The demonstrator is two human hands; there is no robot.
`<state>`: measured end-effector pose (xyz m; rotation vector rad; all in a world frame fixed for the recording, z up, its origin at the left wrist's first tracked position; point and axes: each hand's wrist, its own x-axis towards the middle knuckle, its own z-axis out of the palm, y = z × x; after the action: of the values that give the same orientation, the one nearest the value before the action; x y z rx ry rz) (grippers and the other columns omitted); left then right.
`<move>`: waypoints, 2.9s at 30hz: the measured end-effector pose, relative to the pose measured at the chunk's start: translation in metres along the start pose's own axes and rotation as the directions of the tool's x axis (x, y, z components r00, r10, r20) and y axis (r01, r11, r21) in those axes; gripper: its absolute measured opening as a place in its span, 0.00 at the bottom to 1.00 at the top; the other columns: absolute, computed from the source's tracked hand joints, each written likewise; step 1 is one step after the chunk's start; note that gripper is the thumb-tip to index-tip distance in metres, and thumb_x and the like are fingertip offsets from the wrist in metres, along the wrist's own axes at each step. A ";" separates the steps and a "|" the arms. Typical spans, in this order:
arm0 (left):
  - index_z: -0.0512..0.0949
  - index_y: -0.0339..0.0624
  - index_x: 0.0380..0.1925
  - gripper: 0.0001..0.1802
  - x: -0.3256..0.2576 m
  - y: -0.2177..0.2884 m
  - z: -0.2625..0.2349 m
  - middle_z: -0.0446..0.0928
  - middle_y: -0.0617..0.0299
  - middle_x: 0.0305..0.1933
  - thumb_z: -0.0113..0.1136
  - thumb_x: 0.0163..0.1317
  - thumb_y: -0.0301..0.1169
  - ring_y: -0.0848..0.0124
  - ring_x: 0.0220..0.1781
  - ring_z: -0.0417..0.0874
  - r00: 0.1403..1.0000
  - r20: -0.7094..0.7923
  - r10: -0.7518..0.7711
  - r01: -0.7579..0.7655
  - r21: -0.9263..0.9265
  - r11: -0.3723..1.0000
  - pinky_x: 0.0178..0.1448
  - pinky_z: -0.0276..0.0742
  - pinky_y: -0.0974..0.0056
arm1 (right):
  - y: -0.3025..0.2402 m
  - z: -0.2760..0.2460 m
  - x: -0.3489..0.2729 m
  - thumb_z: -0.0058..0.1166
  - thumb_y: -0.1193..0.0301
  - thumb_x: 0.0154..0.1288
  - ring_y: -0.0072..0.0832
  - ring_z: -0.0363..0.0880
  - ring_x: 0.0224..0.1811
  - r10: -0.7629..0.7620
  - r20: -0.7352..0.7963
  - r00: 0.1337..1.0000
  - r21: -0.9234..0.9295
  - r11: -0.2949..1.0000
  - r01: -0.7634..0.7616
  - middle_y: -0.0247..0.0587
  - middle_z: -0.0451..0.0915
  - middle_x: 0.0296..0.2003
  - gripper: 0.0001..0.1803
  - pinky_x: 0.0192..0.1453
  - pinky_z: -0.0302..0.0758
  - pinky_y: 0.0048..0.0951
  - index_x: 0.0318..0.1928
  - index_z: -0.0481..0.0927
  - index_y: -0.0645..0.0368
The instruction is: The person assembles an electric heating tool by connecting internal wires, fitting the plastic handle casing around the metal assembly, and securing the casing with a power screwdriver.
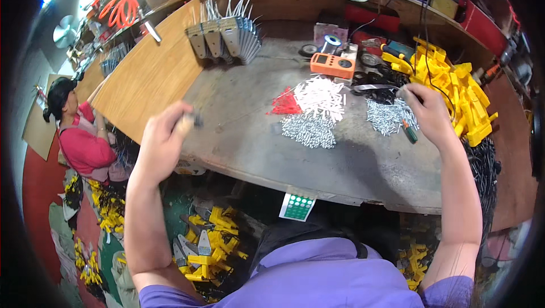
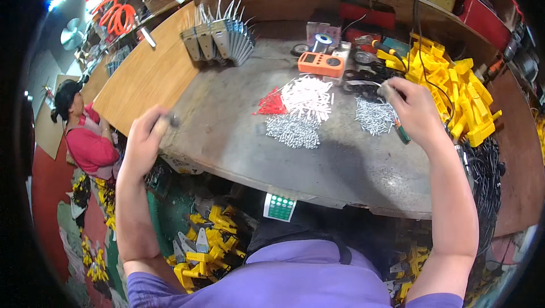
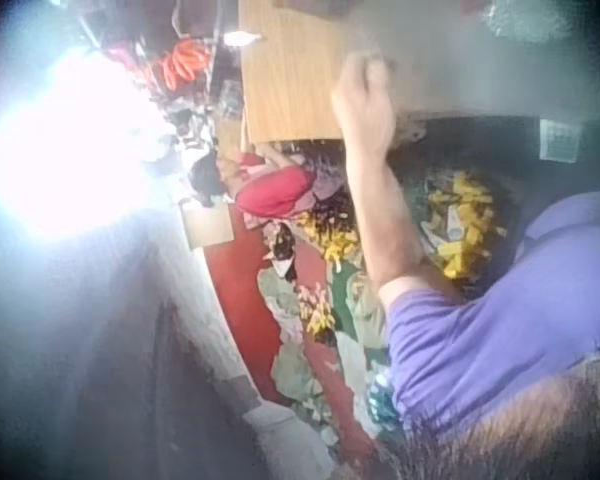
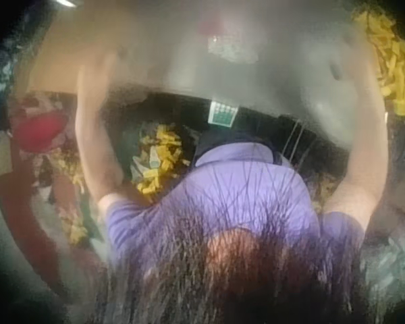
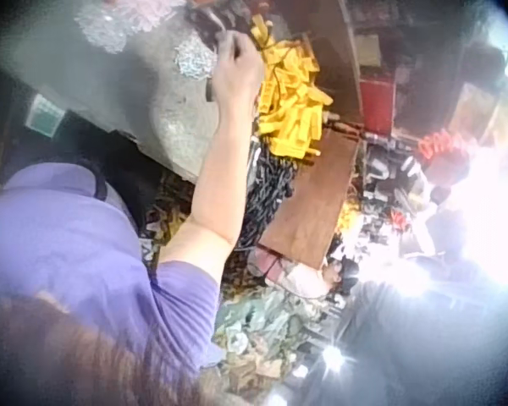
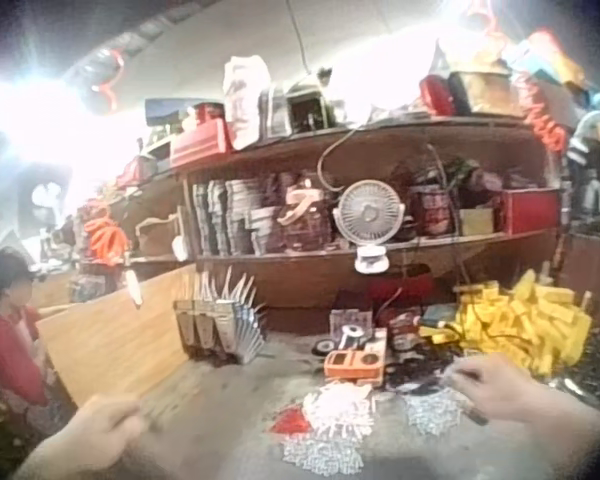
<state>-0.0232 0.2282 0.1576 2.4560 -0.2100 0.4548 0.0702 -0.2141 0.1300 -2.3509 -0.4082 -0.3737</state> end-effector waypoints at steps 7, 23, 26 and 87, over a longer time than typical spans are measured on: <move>0.77 0.41 0.45 0.15 0.086 -0.058 0.111 0.80 0.44 0.37 0.55 0.62 0.36 0.44 0.44 0.79 0.977 -0.120 -0.173 0.206 0.362 0.909 0.49 0.73 0.47 | 0.090 0.059 0.054 0.54 0.67 0.63 0.49 0.75 0.52 0.027 -0.144 0.989 -0.260 0.964 -0.064 0.52 0.79 0.45 0.17 0.57 0.70 0.40 0.50 0.77 0.61; 0.78 0.32 0.42 0.17 -0.138 -0.011 0.226 0.81 0.56 0.37 0.56 0.65 0.37 0.69 0.37 0.81 0.807 0.538 -0.244 0.557 -0.553 0.620 0.44 0.76 0.64 | -0.007 0.093 -0.109 0.61 0.74 0.55 0.46 0.72 0.55 -0.147 0.430 0.891 0.243 0.969 0.043 0.48 0.73 0.50 0.18 0.59 0.70 0.39 0.47 0.75 0.58; 0.80 0.30 0.36 0.14 -0.126 -0.004 0.228 0.81 0.66 0.29 0.51 0.70 0.32 0.83 0.32 0.77 0.728 0.611 -0.311 0.684 -0.618 0.388 0.37 0.75 0.72 | -0.020 0.105 -0.115 0.62 0.74 0.54 0.46 0.72 0.53 -0.248 0.416 0.875 0.283 0.950 0.135 0.48 0.73 0.50 0.18 0.57 0.71 0.40 0.46 0.76 0.59; 0.62 0.35 0.55 0.43 0.003 0.103 0.279 0.66 0.38 0.59 0.76 0.41 0.36 0.42 0.58 0.69 0.748 0.445 0.492 -0.403 -0.284 0.870 0.61 0.67 0.48 | 0.114 -0.027 -0.060 0.60 0.70 0.52 0.40 0.72 0.59 0.026 0.293 0.956 0.179 0.980 -0.081 0.51 0.73 0.55 0.13 0.65 0.65 0.36 0.36 0.73 0.63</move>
<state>0.0287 -0.0233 0.0082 2.2894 -1.0417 -0.0372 0.0563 -0.3230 0.0579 -2.2274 -0.4929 0.0387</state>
